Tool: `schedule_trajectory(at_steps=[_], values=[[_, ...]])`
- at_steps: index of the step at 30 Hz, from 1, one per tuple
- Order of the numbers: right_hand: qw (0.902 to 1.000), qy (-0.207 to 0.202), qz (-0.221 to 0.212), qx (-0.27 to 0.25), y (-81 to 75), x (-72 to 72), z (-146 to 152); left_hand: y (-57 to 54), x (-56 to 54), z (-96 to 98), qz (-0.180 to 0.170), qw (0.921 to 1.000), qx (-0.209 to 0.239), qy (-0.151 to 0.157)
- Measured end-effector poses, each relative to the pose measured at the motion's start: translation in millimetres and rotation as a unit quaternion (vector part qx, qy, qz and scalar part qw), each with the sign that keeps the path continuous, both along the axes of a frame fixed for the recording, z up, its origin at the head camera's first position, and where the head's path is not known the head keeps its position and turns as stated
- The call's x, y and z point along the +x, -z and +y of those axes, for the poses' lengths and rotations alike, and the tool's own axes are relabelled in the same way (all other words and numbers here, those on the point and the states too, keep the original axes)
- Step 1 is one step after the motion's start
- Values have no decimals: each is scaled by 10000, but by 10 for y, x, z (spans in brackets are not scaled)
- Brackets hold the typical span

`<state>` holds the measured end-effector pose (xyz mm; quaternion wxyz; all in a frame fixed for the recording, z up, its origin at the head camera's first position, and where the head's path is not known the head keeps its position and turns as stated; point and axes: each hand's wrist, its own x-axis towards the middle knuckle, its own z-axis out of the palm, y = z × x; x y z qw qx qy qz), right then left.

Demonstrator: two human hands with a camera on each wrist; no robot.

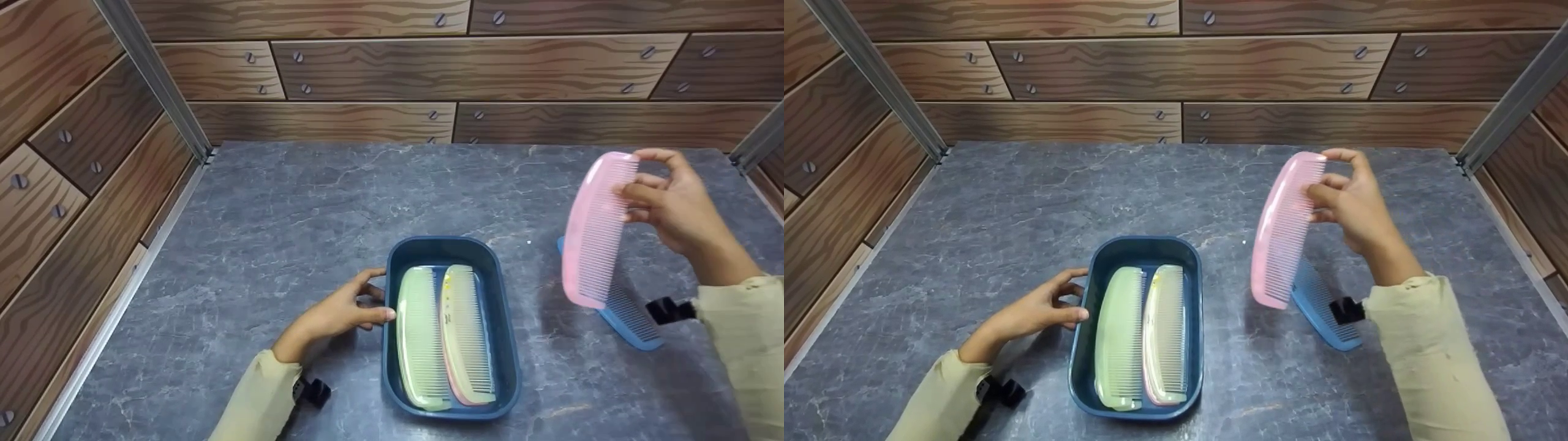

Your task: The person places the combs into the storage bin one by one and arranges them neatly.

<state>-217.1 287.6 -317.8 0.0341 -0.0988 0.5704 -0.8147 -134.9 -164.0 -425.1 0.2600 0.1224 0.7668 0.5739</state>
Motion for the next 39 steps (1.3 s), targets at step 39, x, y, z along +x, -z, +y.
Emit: schedule_trajectory(at_steps=[39], values=[[9764, -1404, -294, 1615, 337, 292, -1218, 9, 0, 5, -56, 9999, 42, -77]])
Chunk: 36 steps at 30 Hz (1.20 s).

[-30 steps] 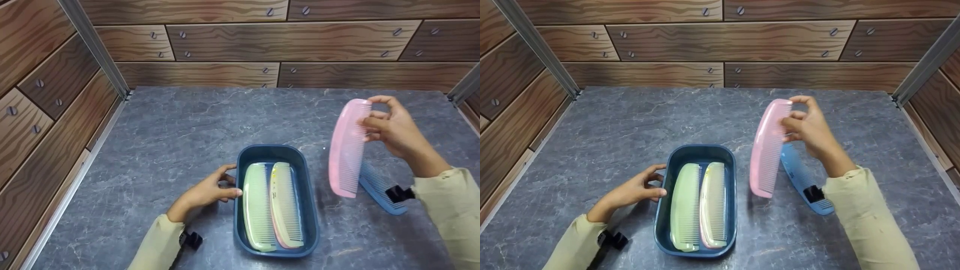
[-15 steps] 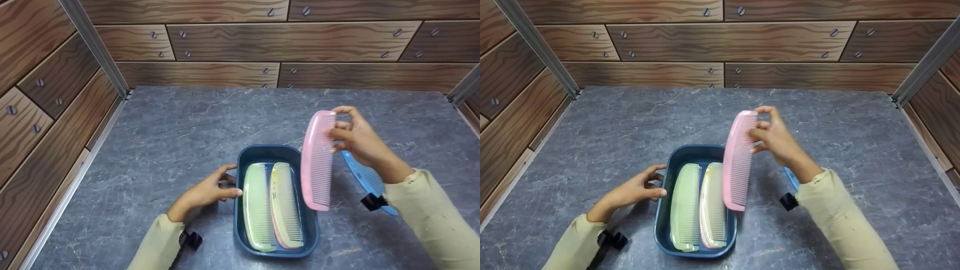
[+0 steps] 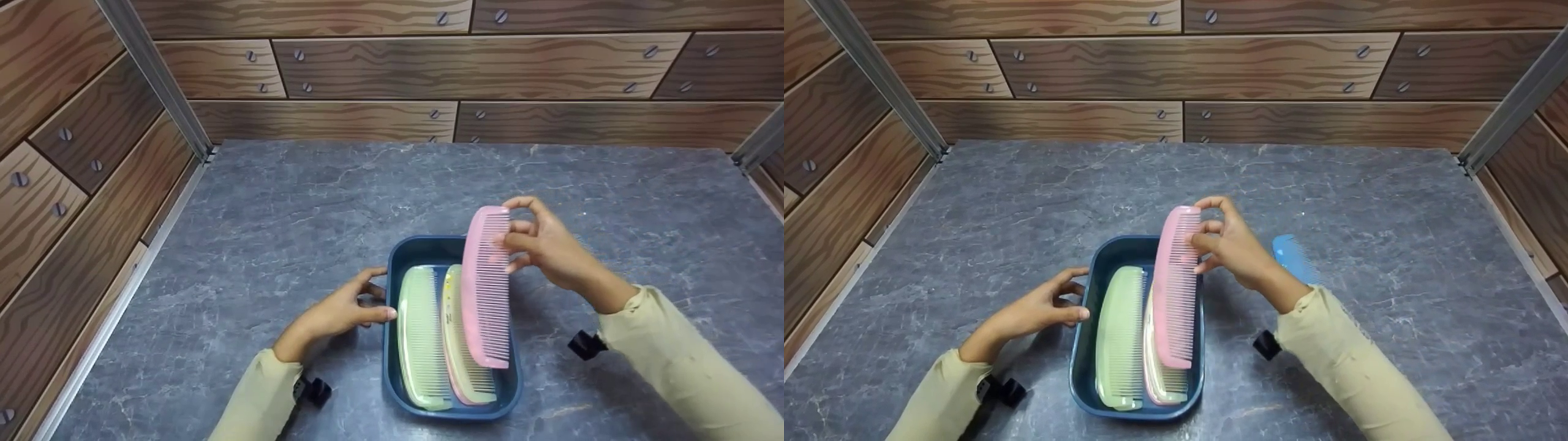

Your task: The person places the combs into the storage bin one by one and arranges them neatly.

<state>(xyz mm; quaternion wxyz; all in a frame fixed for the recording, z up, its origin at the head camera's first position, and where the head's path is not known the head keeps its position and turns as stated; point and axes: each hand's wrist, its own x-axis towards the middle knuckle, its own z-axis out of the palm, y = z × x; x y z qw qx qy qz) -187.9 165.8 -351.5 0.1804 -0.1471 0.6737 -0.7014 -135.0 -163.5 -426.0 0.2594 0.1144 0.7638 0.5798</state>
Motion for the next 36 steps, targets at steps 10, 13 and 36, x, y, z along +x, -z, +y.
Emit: schedule_trajectory(at_steps=[10, 13, 36], values=[[9991, -157, -181, 360, 110, 65, -79, 5, 4, 4, 57, 10000, -11, -32], [9987, -199, -171, 444, 137, 83, -89, 9, 4, -2, 92, 10000, -1, -29], [9940, -797, -75, 749, 226, 123, -53, -3, -1, -9, 88, 9999, -69, 82]])
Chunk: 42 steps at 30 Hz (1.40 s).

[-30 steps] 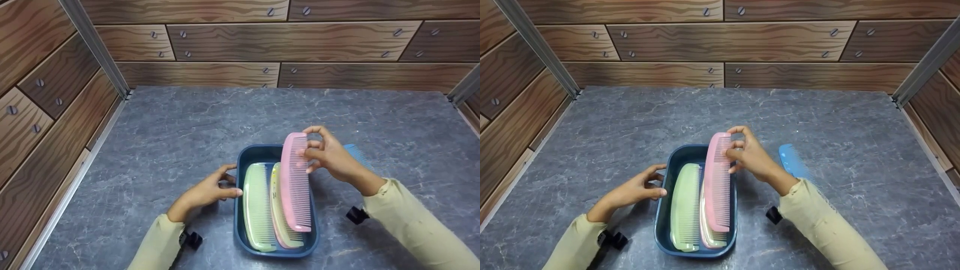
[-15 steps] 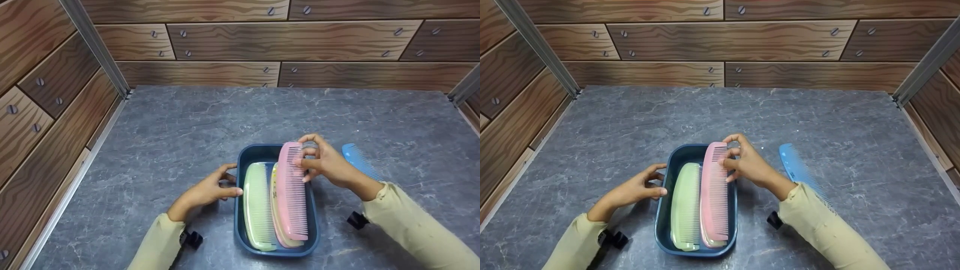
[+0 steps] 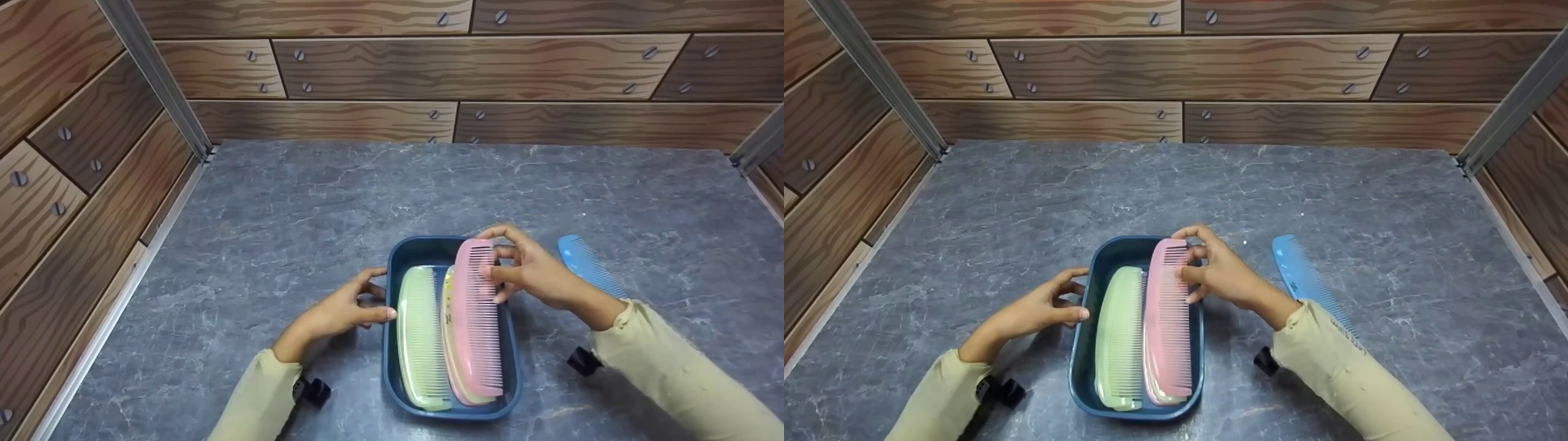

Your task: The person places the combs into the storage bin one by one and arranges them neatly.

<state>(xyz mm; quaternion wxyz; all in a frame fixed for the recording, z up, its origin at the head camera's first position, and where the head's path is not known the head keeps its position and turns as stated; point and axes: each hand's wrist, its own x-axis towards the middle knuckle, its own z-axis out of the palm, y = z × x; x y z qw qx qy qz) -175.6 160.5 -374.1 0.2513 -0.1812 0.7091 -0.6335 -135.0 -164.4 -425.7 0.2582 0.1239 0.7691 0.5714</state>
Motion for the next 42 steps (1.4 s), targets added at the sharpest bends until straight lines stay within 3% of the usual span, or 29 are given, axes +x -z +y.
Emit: schedule_trajectory(at_steps=[11, 19, 34, 42], values=[[9942, 73, 933, 534, -7, -7, -17, -3, 3, 3, 166, 9998, -140, -25], [9768, 438, 1769, 1123, 28, -42, -19, -15, 5, -6, 80, 9999, -44, 48], [9646, 542, 1725, 1918, 90, -105, 3, -10, 12, 3, 93, 9999, -130, -31], [9616, 533, 1703, 2087, 125, -132, 19, -4, 1, -7, 129, 9997, -220, 49]])
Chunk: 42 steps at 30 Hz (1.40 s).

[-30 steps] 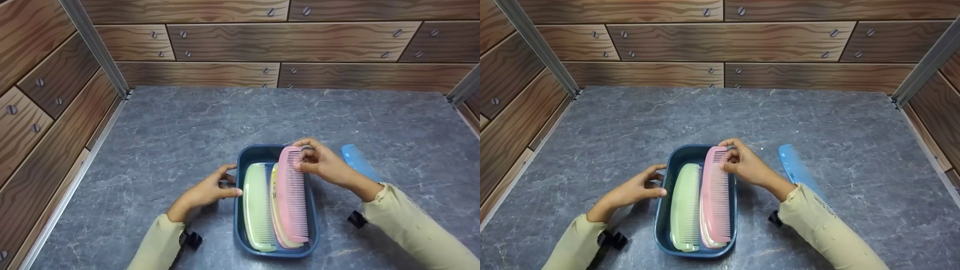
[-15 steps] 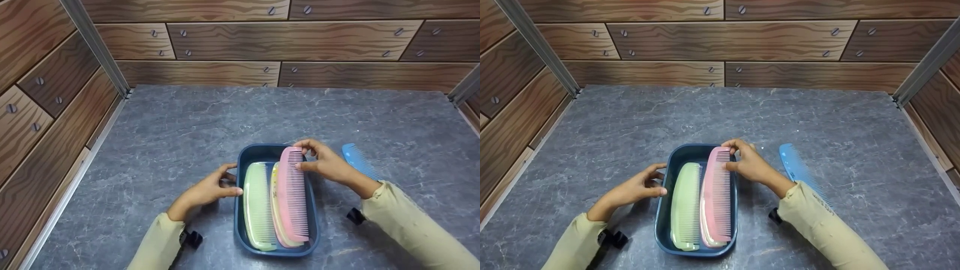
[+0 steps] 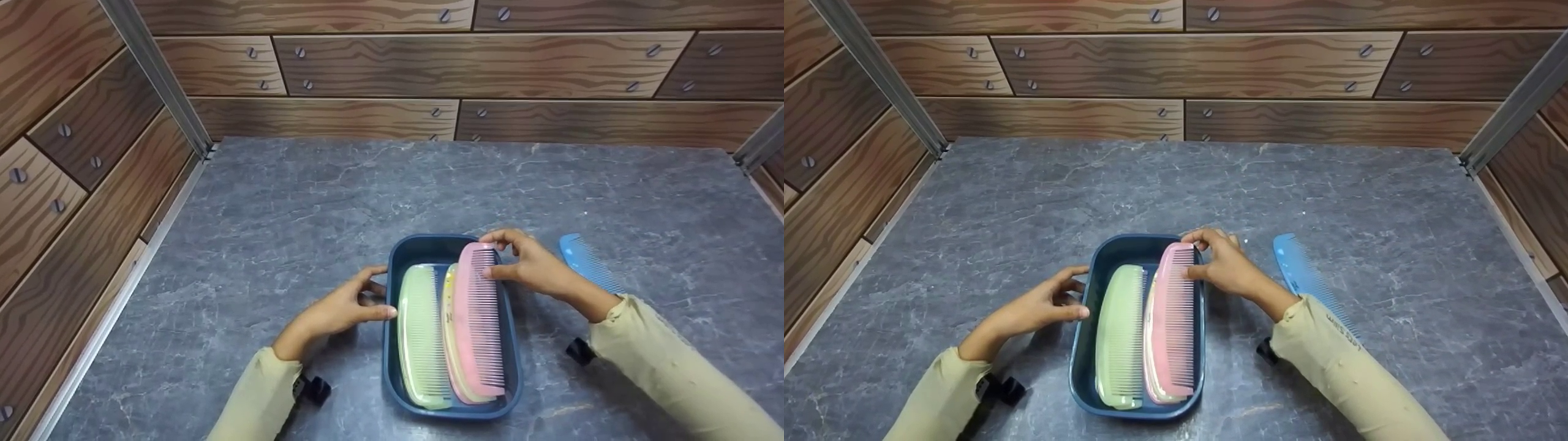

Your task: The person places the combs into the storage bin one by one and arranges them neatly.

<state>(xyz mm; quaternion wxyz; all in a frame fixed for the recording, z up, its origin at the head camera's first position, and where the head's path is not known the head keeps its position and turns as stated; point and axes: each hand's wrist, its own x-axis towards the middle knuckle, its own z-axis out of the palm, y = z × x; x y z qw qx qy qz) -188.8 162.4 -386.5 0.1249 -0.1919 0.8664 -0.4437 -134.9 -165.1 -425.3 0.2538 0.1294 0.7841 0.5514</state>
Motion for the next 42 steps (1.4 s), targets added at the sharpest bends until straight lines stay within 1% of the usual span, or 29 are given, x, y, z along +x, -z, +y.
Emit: schedule_trajectory(at_steps=[5, 9, 14, 22, 26, 30, 35, 42], values=[[10000, -17, -14, -6, 47, -38, 4, 3, 0, -10, 40, 10000, 8, 27], [10000, -42, 53, 9, 62, -55, 16, 4, 3, -10, 26, 10000, 25, 12], [9999, 28, 19, -118, 42, -82, 53, -4, 3, -4, 54, 10000, 43, -20], [9988, 145, 197, -430, 20, -118, 156, -10, 6, 4, 19, 10000, 49, -36], [9983, 155, 248, -495, 5, -146, 221, -6, 2, 5, 4, 10000, 59, -41], [9987, 167, 250, -415, -28, -180, 297, 4, 1, 7, 1, 9999, 107, -44], [9995, 130, 214, -191, -74, -214, 399, 10, 1, 6, 7, 9999, 114, -47], [9998, 148, 117, -8, -73, -264, 513, 4, 5, 5, 22, 10000, 1, -67]])
